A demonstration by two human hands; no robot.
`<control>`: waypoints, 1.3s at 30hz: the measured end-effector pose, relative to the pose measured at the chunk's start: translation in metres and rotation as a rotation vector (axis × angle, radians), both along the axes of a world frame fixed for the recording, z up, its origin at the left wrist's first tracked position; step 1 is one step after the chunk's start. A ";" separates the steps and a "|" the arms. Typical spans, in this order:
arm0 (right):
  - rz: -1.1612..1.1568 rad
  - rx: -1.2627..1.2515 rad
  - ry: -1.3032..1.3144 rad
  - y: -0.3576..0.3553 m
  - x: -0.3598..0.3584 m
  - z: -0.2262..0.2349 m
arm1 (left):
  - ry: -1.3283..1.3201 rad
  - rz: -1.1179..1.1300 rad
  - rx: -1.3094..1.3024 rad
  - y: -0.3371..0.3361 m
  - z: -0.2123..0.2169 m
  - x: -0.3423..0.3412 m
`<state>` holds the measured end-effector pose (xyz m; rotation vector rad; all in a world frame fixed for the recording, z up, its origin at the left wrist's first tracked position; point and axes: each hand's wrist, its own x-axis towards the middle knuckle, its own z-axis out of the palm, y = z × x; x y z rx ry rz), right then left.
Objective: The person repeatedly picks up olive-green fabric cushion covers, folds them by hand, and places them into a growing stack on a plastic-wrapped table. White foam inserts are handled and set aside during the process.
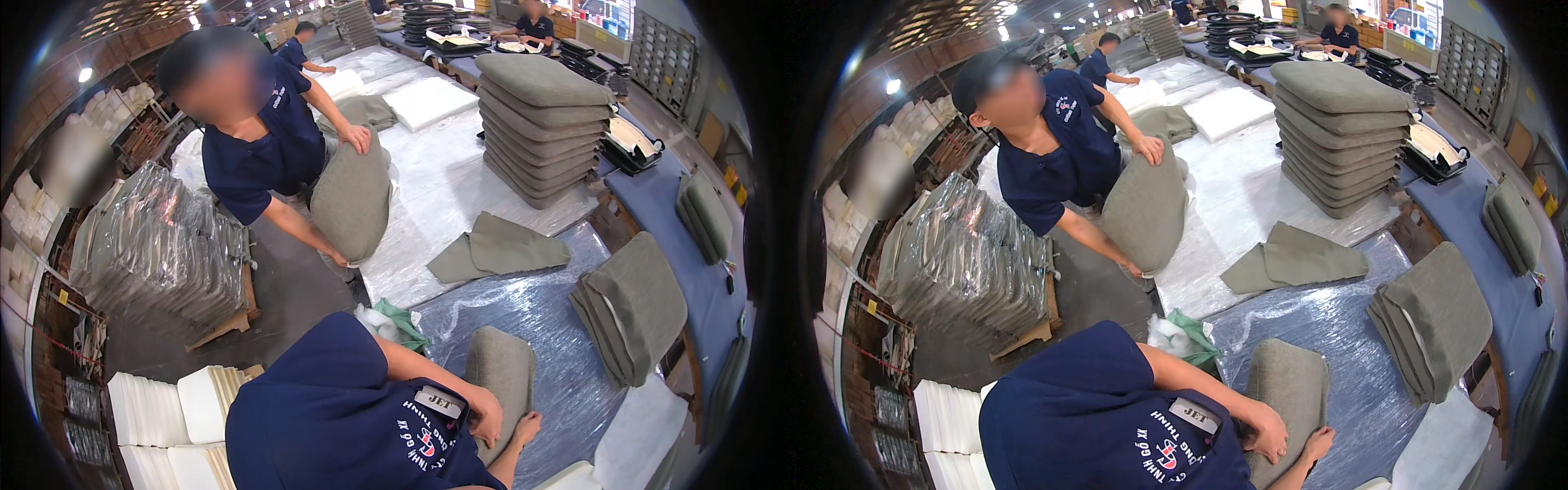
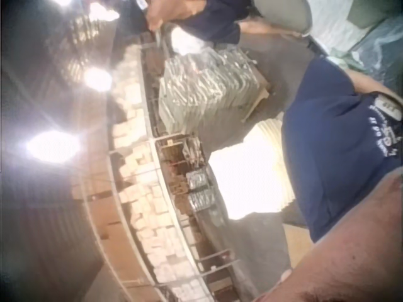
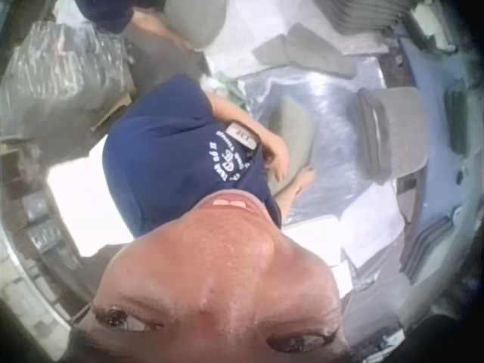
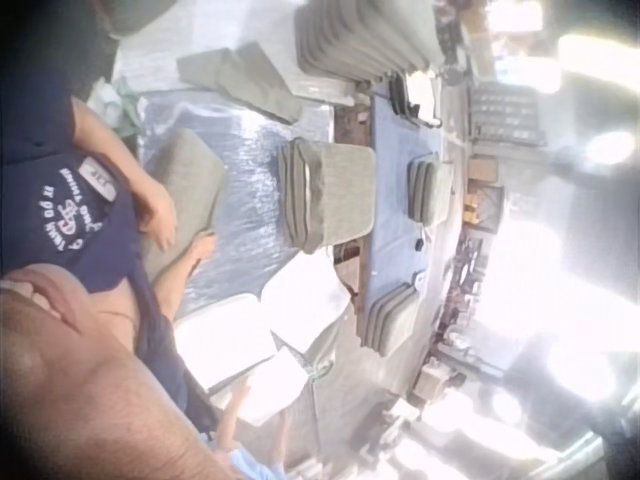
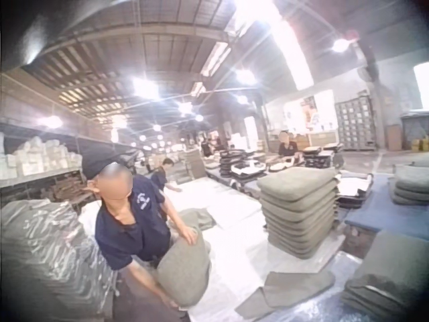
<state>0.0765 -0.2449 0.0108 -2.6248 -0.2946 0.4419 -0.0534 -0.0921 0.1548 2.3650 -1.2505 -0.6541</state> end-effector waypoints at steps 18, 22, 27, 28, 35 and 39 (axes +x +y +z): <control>-0.155 -0.102 0.098 0.026 0.011 0.018 | 0.016 0.004 -0.119 0.007 0.004 -0.015; -0.172 -0.132 0.093 0.026 0.020 0.001 | 0.045 0.048 -0.093 -0.008 -0.039 -0.023; -0.177 -0.120 0.063 0.011 0.031 -0.050 | 0.200 -0.042 0.007 0.017 0.050 0.012; -0.159 -0.106 0.065 0.012 0.035 -0.052 | 0.225 -0.048 0.039 0.020 0.069 0.020; -0.187 0.000 0.093 0.010 0.026 -0.032 | 0.328 -0.073 0.092 0.019 0.092 0.004; -0.199 0.087 0.077 -0.032 0.012 -0.031 | 0.278 -0.078 0.085 0.020 0.077 -0.002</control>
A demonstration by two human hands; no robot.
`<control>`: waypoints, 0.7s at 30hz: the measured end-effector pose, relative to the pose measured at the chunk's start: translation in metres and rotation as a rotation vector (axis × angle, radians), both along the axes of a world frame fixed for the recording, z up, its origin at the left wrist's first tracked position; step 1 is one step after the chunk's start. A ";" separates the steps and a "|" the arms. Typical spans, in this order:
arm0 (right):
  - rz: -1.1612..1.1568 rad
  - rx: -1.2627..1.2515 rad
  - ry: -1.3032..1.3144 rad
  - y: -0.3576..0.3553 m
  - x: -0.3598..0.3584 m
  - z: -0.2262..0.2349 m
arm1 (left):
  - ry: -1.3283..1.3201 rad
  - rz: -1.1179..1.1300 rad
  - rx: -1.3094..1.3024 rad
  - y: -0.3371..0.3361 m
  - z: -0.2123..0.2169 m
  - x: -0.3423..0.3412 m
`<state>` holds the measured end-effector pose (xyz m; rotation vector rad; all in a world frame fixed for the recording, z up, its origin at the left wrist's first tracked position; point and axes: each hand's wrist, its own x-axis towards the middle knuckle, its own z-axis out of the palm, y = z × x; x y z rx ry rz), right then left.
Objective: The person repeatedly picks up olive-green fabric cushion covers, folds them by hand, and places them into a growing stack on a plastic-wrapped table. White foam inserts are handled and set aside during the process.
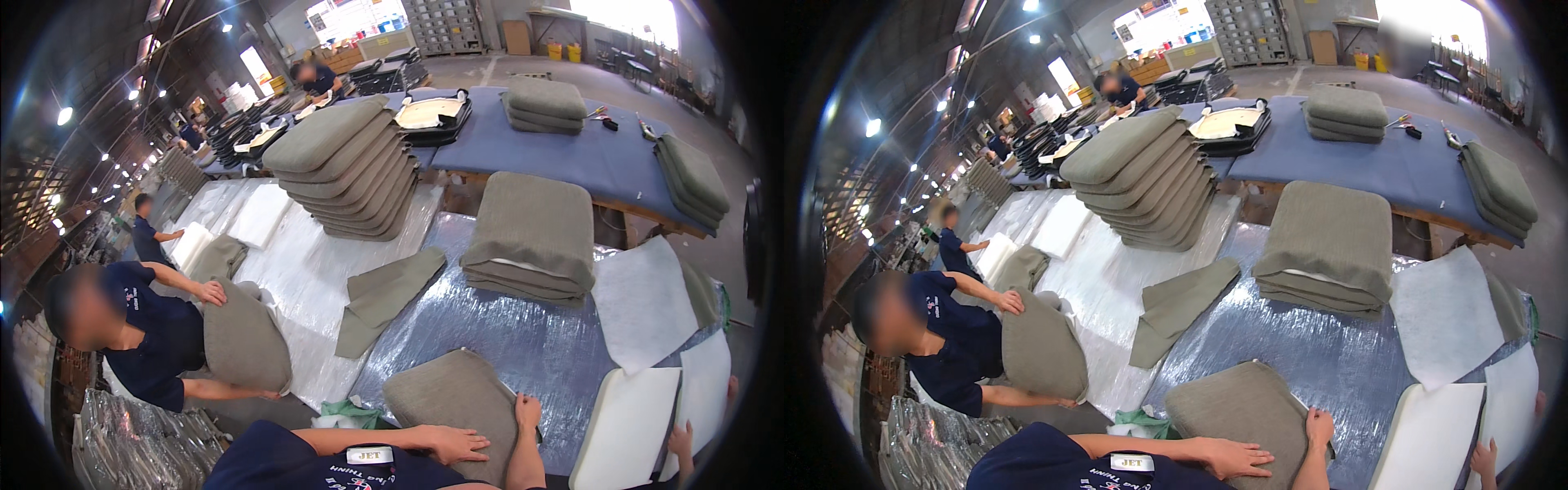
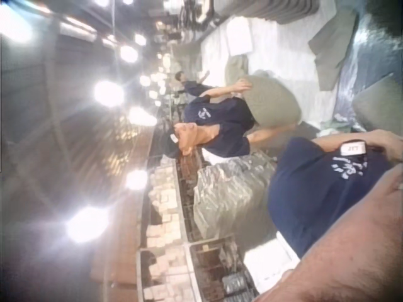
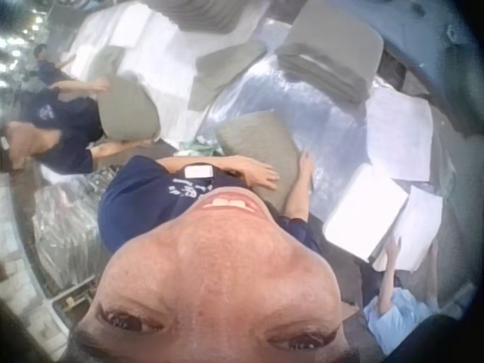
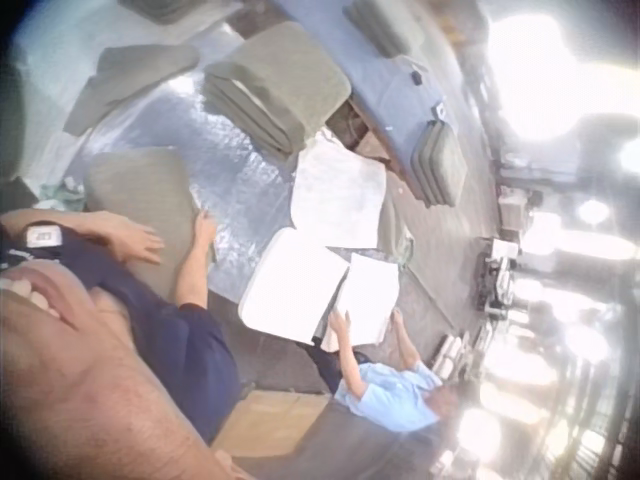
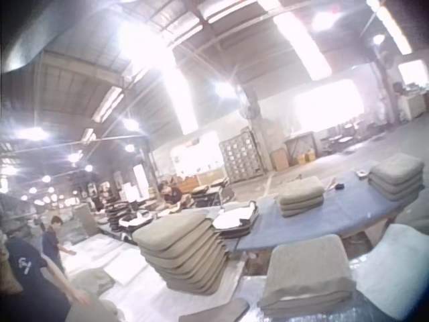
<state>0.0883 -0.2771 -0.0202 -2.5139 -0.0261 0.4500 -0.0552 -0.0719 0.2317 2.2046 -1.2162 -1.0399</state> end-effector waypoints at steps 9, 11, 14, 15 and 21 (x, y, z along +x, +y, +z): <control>-0.058 -0.145 0.284 -0.024 -0.014 0.045 | 0.699 0.065 -0.257 0.019 -0.022 0.107; -0.097 -0.136 0.180 -0.029 -0.016 0.032 | 0.473 0.358 -0.139 0.029 -0.046 0.149; -0.096 -0.116 0.085 -0.008 -0.015 0.026 | -0.271 0.716 0.185 0.070 -0.173 0.161; -0.096 -0.145 0.063 -0.011 -0.016 0.022 | -0.245 0.742 0.203 0.070 -0.202 0.157; -0.098 -0.208 0.055 -0.026 -0.001 0.001 | -0.172 0.714 0.179 0.064 -0.229 0.174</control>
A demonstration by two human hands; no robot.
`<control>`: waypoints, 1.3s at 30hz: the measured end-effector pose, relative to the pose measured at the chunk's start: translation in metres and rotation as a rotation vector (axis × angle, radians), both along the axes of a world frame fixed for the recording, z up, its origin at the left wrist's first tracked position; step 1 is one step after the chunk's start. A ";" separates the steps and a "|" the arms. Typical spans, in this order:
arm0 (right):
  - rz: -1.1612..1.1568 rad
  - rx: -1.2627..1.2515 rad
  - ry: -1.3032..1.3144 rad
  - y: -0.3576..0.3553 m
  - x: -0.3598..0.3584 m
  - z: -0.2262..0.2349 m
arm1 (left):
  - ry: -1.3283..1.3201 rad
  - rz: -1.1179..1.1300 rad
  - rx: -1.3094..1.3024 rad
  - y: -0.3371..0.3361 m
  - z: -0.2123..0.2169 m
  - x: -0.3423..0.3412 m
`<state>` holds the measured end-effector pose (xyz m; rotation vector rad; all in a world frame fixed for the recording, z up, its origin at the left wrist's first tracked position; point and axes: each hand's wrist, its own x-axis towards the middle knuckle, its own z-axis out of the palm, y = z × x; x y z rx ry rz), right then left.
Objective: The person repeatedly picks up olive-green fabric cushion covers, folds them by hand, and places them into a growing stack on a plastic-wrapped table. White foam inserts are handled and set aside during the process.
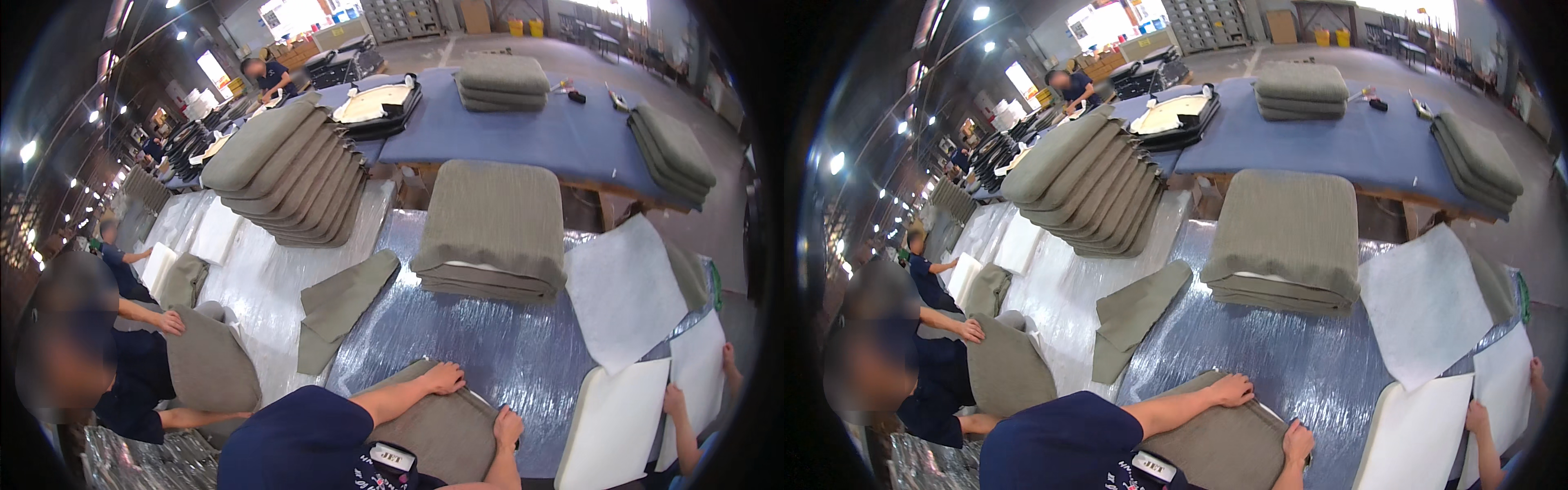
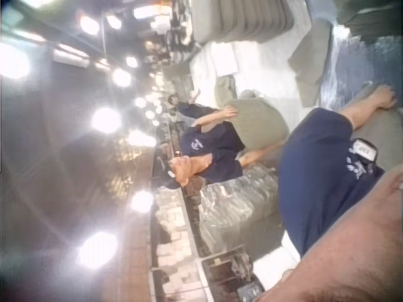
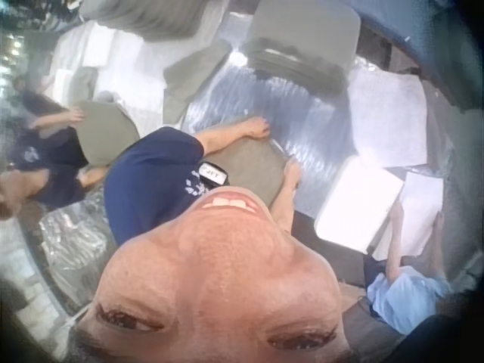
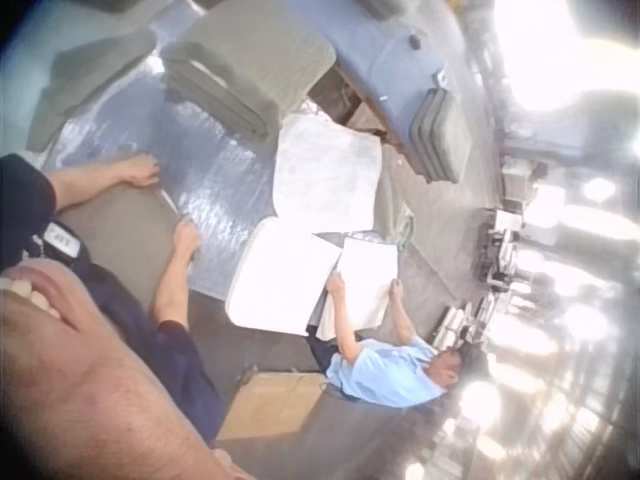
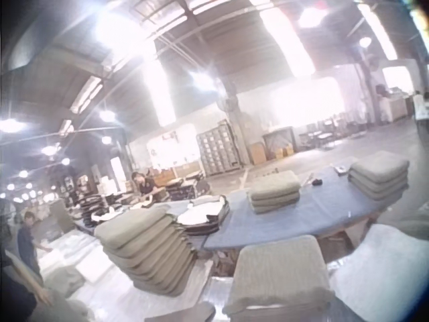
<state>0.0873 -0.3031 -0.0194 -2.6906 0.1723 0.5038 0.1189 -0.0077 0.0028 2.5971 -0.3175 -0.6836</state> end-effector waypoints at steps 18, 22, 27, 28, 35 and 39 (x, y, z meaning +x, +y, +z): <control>0.053 -0.020 0.066 0.006 0.012 -0.018 | 0.065 0.075 -0.043 -0.017 -0.012 0.028; 0.034 -0.002 0.067 0.010 0.018 -0.012 | 0.113 0.120 -0.084 -0.015 -0.012 0.031; 0.033 -0.020 0.010 0.008 0.008 -0.022 | 0.066 0.127 -0.093 -0.014 -0.015 0.027; 0.038 -0.021 -0.027 0.008 0.008 -0.026 | 0.059 0.126 -0.101 -0.013 -0.015 0.027; -0.002 0.029 -0.143 0.005 -0.001 -0.029 | -0.063 0.165 -0.096 -0.018 -0.017 0.014; -0.160 0.164 -0.272 0.000 -0.002 -0.038 | -0.459 0.465 -0.081 -0.007 -0.020 0.003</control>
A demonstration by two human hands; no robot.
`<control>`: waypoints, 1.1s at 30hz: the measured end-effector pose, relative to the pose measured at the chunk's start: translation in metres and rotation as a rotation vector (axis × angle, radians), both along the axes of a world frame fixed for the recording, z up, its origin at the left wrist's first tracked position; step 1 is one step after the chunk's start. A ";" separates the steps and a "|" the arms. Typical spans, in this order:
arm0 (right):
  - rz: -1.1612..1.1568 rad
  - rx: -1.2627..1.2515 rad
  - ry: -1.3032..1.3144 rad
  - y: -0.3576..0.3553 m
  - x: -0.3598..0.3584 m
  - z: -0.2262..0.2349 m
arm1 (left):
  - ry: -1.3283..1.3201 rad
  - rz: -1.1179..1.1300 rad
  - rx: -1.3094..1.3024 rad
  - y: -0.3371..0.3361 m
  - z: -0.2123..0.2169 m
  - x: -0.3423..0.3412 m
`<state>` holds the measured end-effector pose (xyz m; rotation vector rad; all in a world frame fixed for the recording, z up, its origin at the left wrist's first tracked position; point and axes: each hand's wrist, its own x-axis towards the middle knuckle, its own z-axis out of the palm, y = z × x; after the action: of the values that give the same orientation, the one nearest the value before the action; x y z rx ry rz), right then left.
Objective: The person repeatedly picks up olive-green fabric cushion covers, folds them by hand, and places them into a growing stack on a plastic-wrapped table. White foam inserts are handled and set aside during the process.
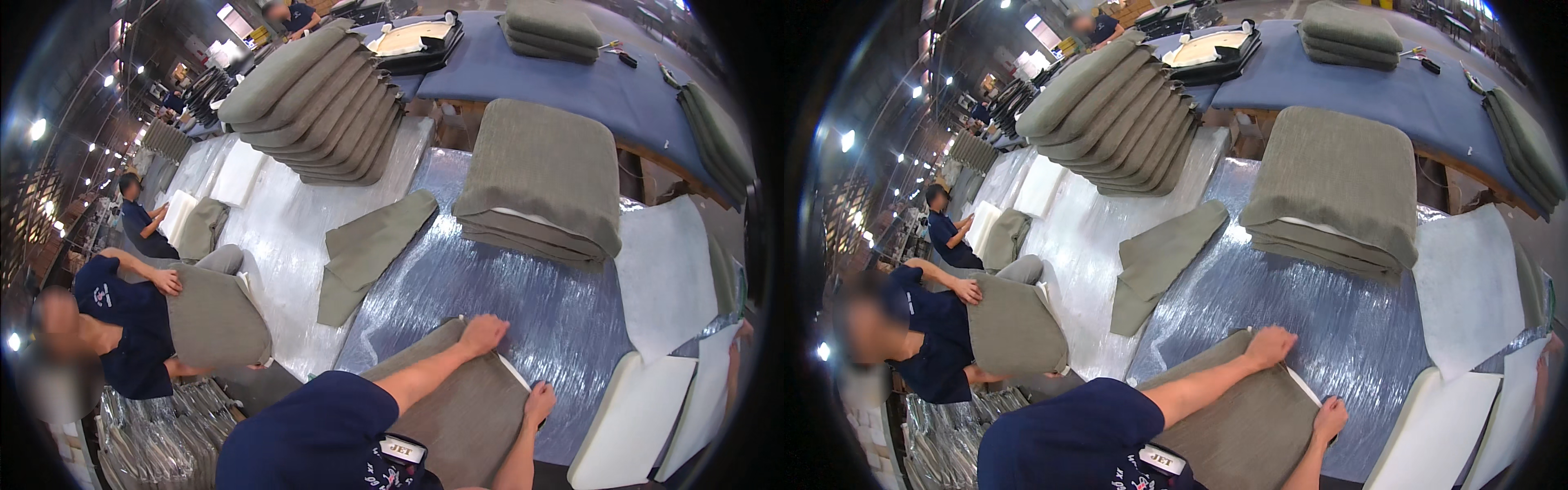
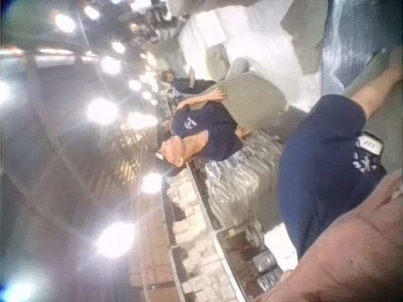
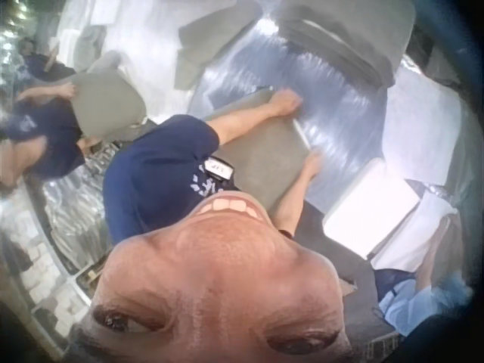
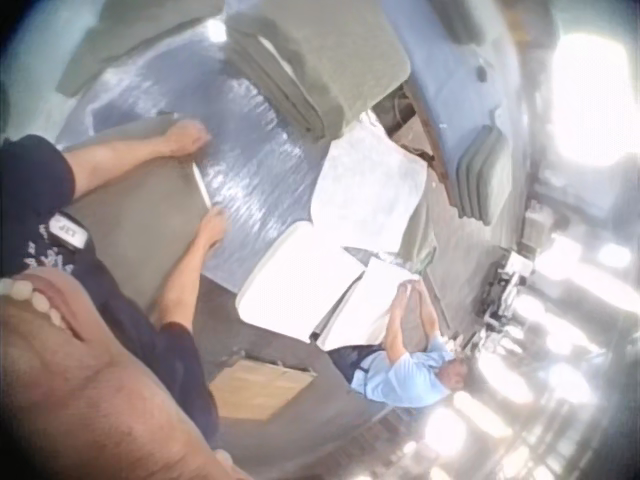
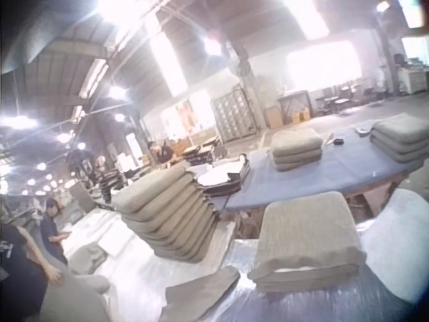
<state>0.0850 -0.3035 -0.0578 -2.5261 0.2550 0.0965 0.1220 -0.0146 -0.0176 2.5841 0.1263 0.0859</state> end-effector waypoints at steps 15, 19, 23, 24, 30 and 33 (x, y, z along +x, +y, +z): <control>-0.451 1.300 0.394 -0.095 -0.234 0.089 | 0.795 0.291 -0.012 0.105 0.099 -0.221; -0.592 1.321 0.446 -0.092 -0.289 0.149 | 0.952 0.140 0.041 0.116 0.142 -0.203; -0.807 1.334 0.451 -0.089 -0.363 0.118 | 0.903 0.028 0.271 0.065 0.148 -0.185; -0.802 1.378 0.444 -0.091 -0.357 0.130 | 0.947 0.063 0.228 0.068 0.146 -0.178; -1.058 1.711 0.179 -0.080 -0.348 0.062 | 0.395 -0.629 0.529 -0.077 0.125 -0.168; -1.276 2.023 -0.050 -0.065 -0.313 -0.010 | 0.394 -0.851 0.223 -0.234 0.074 -0.160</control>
<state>-0.2279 -0.3688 -0.0680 -0.1413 0.9859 -0.1603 -0.0380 -0.2491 0.0563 2.6114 -0.8745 -0.7502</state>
